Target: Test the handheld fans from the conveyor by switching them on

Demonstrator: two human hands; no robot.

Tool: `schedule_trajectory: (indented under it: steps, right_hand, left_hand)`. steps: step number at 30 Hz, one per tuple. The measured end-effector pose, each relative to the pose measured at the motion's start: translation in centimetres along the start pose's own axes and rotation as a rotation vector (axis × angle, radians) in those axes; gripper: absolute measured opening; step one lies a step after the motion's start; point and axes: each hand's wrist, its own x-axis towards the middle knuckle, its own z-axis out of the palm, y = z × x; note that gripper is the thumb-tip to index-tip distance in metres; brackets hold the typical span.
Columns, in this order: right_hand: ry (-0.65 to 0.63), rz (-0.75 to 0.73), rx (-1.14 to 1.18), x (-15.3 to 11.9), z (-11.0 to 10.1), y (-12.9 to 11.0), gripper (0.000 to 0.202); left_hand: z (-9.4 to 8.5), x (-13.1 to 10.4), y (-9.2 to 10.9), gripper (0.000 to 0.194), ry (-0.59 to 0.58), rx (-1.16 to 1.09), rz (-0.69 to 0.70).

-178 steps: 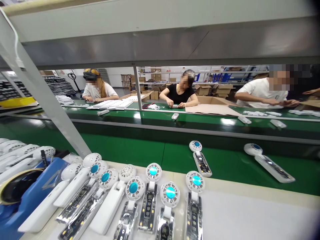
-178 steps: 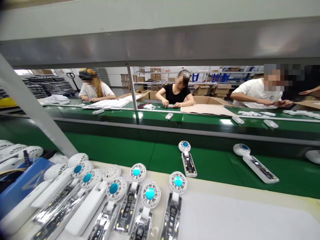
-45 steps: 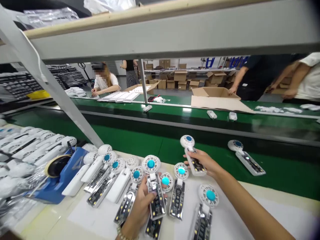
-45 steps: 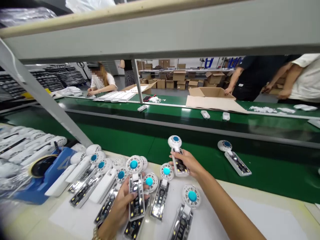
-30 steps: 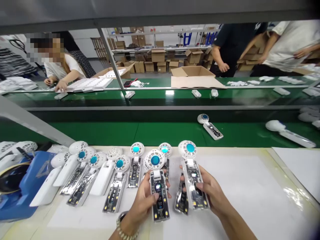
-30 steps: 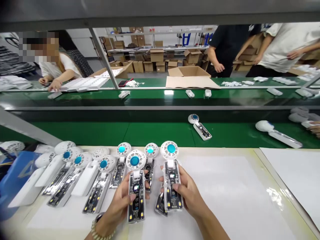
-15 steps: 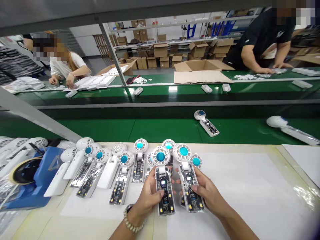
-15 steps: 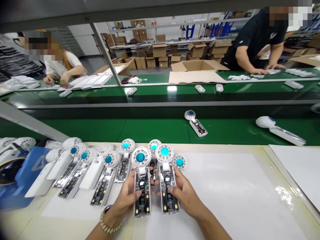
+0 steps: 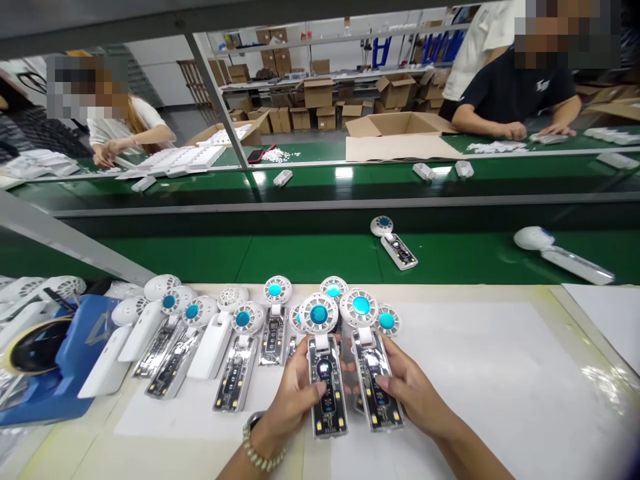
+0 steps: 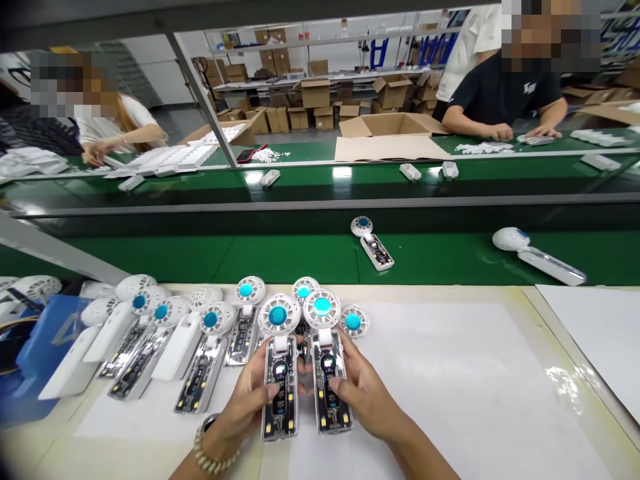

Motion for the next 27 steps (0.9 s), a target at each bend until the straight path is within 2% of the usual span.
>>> schedule_trajectory:
  steps: [8, 13, 19, 27]
  right_hand:
    - [0.030, -0.009, -0.127, 0.0, 0.1, -0.3, 0.069]
    - [-0.004, -0.016, -0.066, 0.0, 0.5, -0.7, 0.064]
    - [0.041, -0.054, -0.180, 0.0, 1.1, -1.5, 0.057]
    - [0.038, -0.054, -0.105, 0.0, 1.2, -0.8, 0.059]
  left_hand:
    - [0.1, -0.3, -0.1, 0.062, 0.029, 0.038, -0.002]
    - [-0.2, -0.2, -0.2, 0.061, 0.004, 0.053, -0.016]
    - [0.2, -0.2, 0.0, 0.064, 0.056, 0.023, -0.021]
    - [0.6, -0.2, 0.3, 0.061, 0.033, -0.020, -0.006]
